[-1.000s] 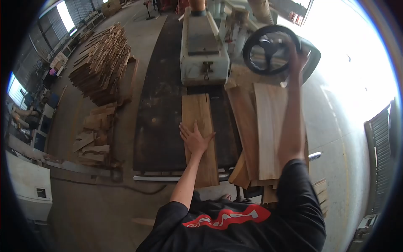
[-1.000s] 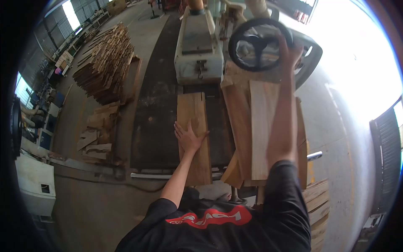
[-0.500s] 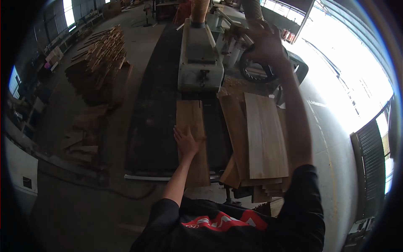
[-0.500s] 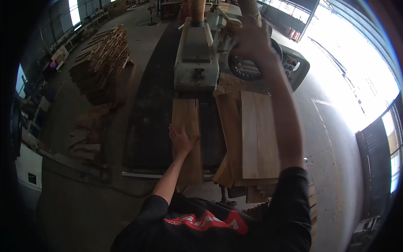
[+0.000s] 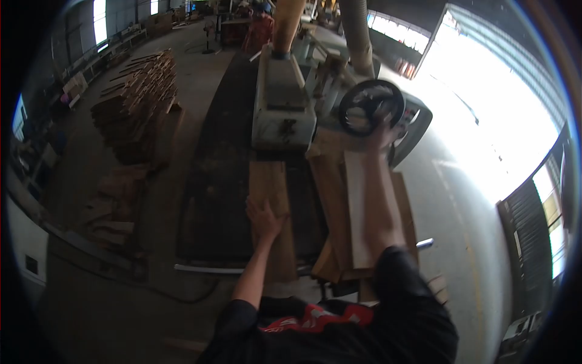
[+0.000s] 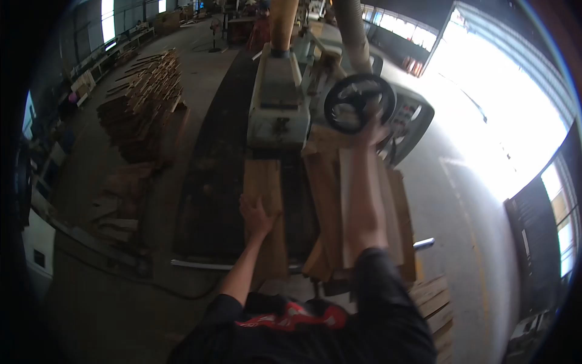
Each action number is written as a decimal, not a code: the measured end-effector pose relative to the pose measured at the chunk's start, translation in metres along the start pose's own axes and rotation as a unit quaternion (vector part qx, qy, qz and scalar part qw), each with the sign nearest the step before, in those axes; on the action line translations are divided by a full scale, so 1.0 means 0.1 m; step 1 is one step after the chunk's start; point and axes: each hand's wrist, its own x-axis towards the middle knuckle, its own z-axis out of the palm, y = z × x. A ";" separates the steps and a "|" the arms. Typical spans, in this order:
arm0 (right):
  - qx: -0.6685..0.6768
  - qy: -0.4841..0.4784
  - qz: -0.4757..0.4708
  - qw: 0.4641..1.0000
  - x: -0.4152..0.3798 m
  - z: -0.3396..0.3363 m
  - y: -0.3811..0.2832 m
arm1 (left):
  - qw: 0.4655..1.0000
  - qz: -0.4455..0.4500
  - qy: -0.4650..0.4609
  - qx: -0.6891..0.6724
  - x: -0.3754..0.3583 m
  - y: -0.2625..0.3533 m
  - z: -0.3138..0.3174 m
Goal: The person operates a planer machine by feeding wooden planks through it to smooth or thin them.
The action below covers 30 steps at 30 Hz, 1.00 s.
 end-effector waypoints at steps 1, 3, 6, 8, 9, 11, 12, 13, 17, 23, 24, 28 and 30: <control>0.219 -0.042 0.180 0.958 -0.35 0.25 0.22 | 1.000 -0.004 0.011 0.002 0.02 0.05 0.01; 0.428 -0.041 0.410 0.804 -1.02 0.97 0.15 | 1.000 -0.013 -0.020 0.009 0.00 0.09 -0.05; 0.146 -0.464 0.376 0.789 -1.63 1.52 -1.17 | 1.000 0.002 -0.015 0.009 0.04 -0.04 -0.07; -0.164 -0.641 0.023 0.750 -1.59 1.67 -2.24 | 1.000 0.010 -0.019 -0.004 -0.03 -0.01 -0.03; -0.263 -0.641 -0.148 0.705 -1.37 1.74 -2.48 | 1.000 0.007 -0.027 -0.005 -0.02 0.00 -0.07; -0.427 -0.623 -0.245 0.608 -0.77 1.83 -2.48 | 0.999 0.004 -0.032 -0.002 0.00 0.00 -0.12; -0.521 -0.600 -0.279 0.539 -0.54 1.85 -2.47 | 0.999 0.003 -0.034 0.003 0.00 -0.01 -0.12; -0.604 -0.575 -0.312 0.455 -0.31 1.87 -2.47 | 0.999 0.002 -0.037 0.008 -0.02 -0.01 -0.11; -0.717 -0.517 -0.300 0.359 0.43 1.45 -1.92 | 0.999 0.006 -0.036 -0.005 -0.06 -0.01 -0.14; -0.495 -0.437 -0.388 0.643 0.70 0.82 -1.48 | 1.000 0.006 -0.024 -0.006 -0.16 -0.04 -0.08; -0.461 -0.392 -0.320 0.729 0.79 0.63 -1.36 | 1.000 0.017 -0.006 -0.012 -0.13 -0.07 0.02; -0.145 -0.221 -0.063 0.962 0.53 -0.17 -0.12 | 0.999 0.010 -0.018 -0.050 -0.04 -0.08 -0.04; 0.171 -0.164 0.200 0.951 0.28 -0.40 0.95 | 1.000 0.020 -0.012 -0.021 -0.06 -0.02 0.01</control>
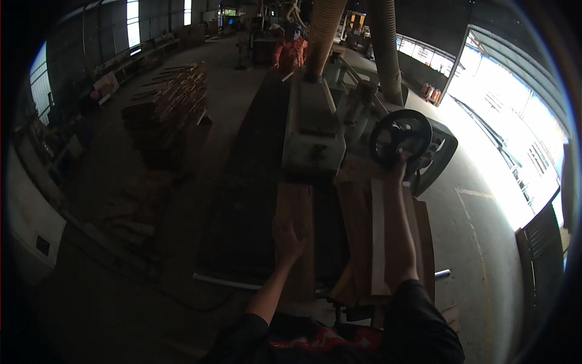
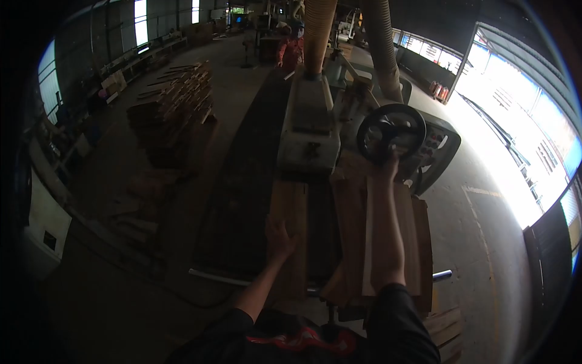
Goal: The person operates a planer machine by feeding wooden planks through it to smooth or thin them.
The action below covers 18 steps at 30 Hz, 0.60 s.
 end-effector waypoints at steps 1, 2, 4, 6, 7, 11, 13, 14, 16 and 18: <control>0.070 -0.008 0.074 0.995 -0.40 0.65 -0.04 | 1.000 0.003 0.005 0.022 0.05 -0.03 -0.01; 0.142 -0.004 0.151 0.978 -0.90 1.45 -0.15 | 1.000 0.002 0.010 0.027 0.10 -0.03 -0.01; 0.108 -0.079 0.238 0.962 -1.43 2.43 -0.43 | 0.999 0.002 0.004 0.043 0.05 -0.03 0.01; -0.105 -0.262 0.204 0.938 -1.53 2.87 -0.79 | 0.999 0.005 0.009 0.046 0.10 -0.05 -0.05; -0.307 -0.338 0.161 0.875 -1.74 3.29 -1.31 | 0.999 0.005 0.001 0.042 0.05 -0.01 -0.03; -0.701 -0.312 -0.498 0.404 -1.09 3.34 -1.90 | 0.999 0.011 0.007 0.037 0.02 -0.08 0.03; -0.828 -0.327 -0.318 0.326 -0.77 3.20 -2.06 | 0.999 0.004 0.006 0.033 0.01 -0.06 -0.05; -0.873 -0.326 -0.227 0.282 -0.64 3.14 -2.14 | 1.000 0.005 0.004 0.031 0.01 -0.06 -0.07; -0.871 -0.333 -0.223 0.286 -0.39 2.76 -2.02 | 1.000 0.007 0.006 0.027 0.03 -0.08 -0.07; -0.814 -0.375 -0.203 0.396 -0.25 2.49 -1.95 | 1.000 0.001 -0.008 0.024 -0.02 -0.08 -0.13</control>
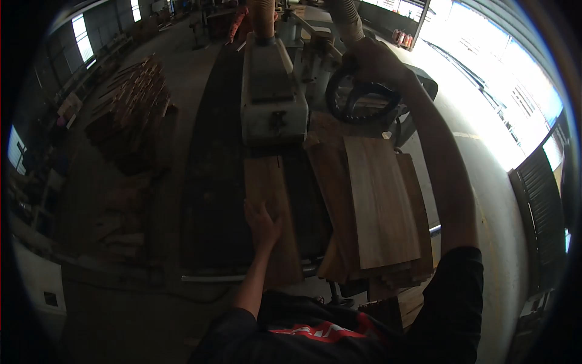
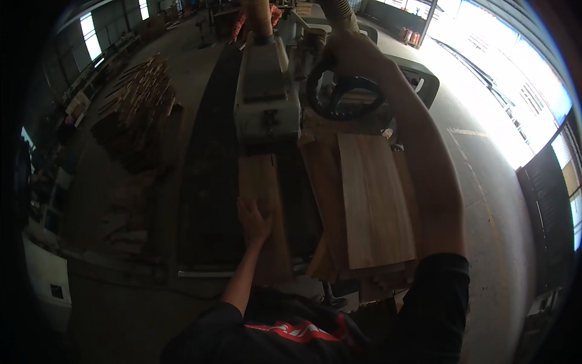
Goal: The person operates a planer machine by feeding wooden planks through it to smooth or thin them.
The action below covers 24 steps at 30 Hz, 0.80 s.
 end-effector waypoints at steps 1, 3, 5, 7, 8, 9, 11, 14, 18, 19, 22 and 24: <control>-0.018 0.031 0.004 0.999 -0.07 0.07 0.01 | 1.000 -0.003 0.000 -0.005 0.03 0.03 -0.01; -0.068 0.101 -0.005 0.993 -0.10 0.09 0.02 | 1.000 -0.008 0.015 -0.006 0.15 0.11 0.06; 0.039 0.170 0.011 0.985 -0.28 0.20 0.26 | 1.000 -0.015 0.003 -0.007 -0.06 0.03 0.04; 0.252 0.248 0.072 0.933 -0.42 0.57 0.68 | 1.000 -0.009 0.009 -0.027 0.01 0.03 0.04; 0.371 0.326 0.150 0.856 -0.54 0.80 0.56 | 0.999 -0.005 0.021 -0.032 0.06 -0.02 0.07; 0.477 0.393 0.225 0.753 -0.70 1.11 0.45 | 0.999 0.000 0.031 -0.039 0.06 -0.07 0.13; 0.798 0.270 0.147 0.519 -0.83 2.08 0.52 | 0.997 -0.003 0.049 -0.057 0.02 -0.02 0.19; 0.941 0.139 0.299 0.082 -0.51 1.80 -0.97 | 0.997 -0.007 0.046 -0.061 0.02 0.02 0.17; 0.801 -0.058 0.134 0.580 -0.40 0.95 -1.98 | 0.997 0.016 0.051 -0.059 0.07 -0.05 0.13; 0.680 -0.093 0.142 0.713 -0.42 0.50 -2.16 | 0.996 0.026 0.052 -0.063 0.02 -0.08 0.14; -0.008 0.196 -0.033 0.980 -0.24 -0.07 -1.75 | 0.997 0.025 0.046 -0.061 0.00 -0.07 0.10; -0.087 0.241 -0.060 0.965 -0.15 -0.19 -1.16 | 0.996 0.013 0.051 -0.065 -0.01 -0.04 0.08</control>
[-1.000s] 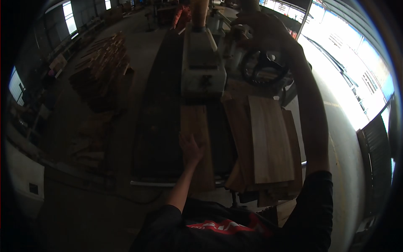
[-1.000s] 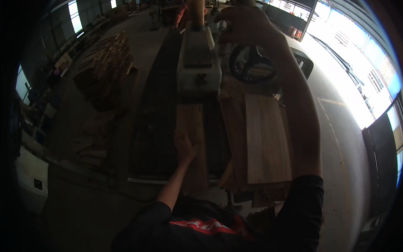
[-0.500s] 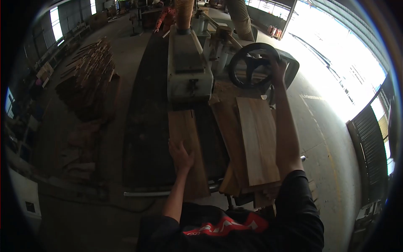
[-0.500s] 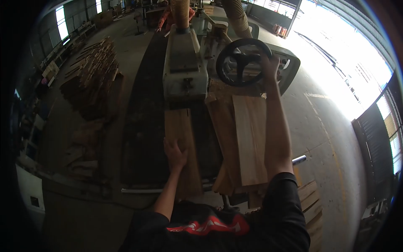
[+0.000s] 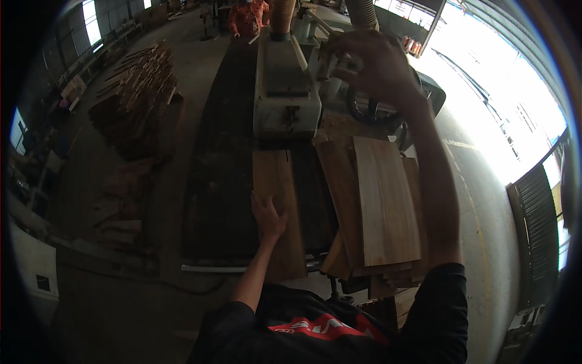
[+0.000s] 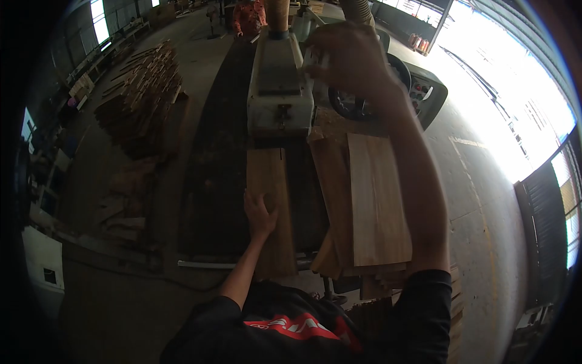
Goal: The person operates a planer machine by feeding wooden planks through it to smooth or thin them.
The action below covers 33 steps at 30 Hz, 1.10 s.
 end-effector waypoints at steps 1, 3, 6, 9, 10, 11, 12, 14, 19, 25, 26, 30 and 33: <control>0.043 -0.087 0.071 0.993 0.01 -0.09 0.20 | 1.000 -0.005 0.004 -0.003 0.01 0.03 0.00; -0.035 -0.247 0.061 0.966 -0.05 0.22 0.98 | 1.000 -0.010 0.002 0.000 0.00 0.06 -0.01; 0.149 -0.366 0.044 0.918 0.01 0.27 1.20 | 1.000 -0.004 0.002 0.011 -0.02 0.02 -0.02; 0.167 -0.272 0.072 0.945 -0.14 0.30 1.20 | 1.000 -0.011 -0.003 0.006 0.03 0.05 0.00; 0.157 -0.281 0.071 0.944 -0.12 0.31 1.20 | 1.000 -0.014 -0.010 0.003 0.00 0.07 -0.04; 0.146 -0.292 0.070 0.943 -0.08 0.27 1.23 | 1.000 -0.020 -0.011 0.002 0.00 0.11 -0.05; 0.137 -0.304 0.071 0.940 -0.10 0.26 1.21 | 1.000 -0.024 -0.014 0.003 -0.01 0.12 -0.05; 0.178 -0.283 0.140 0.932 -0.23 0.29 1.31 | 1.000 -0.020 -0.021 0.005 0.00 0.11 -0.10; 0.344 -0.145 0.279 0.885 -0.76 0.49 1.59 | 0.998 0.032 -0.043 0.015 -0.10 -0.03 -0.15; 0.325 -0.124 0.279 0.895 -0.87 0.59 1.67 | 0.962 0.031 -0.263 0.064 -0.92 0.55 -1.24; 0.334 -0.113 0.235 0.906 -0.91 0.58 1.67 | 0.950 0.049 -0.297 0.082 -1.05 0.57 -1.32; 0.352 -0.075 0.186 0.914 -0.95 0.74 1.70 | 0.921 0.116 -0.346 0.137 -1.13 0.52 -1.32; 0.308 -0.055 0.128 0.941 -0.95 0.72 1.80 | 0.924 0.136 -0.330 0.134 -1.07 0.42 -1.27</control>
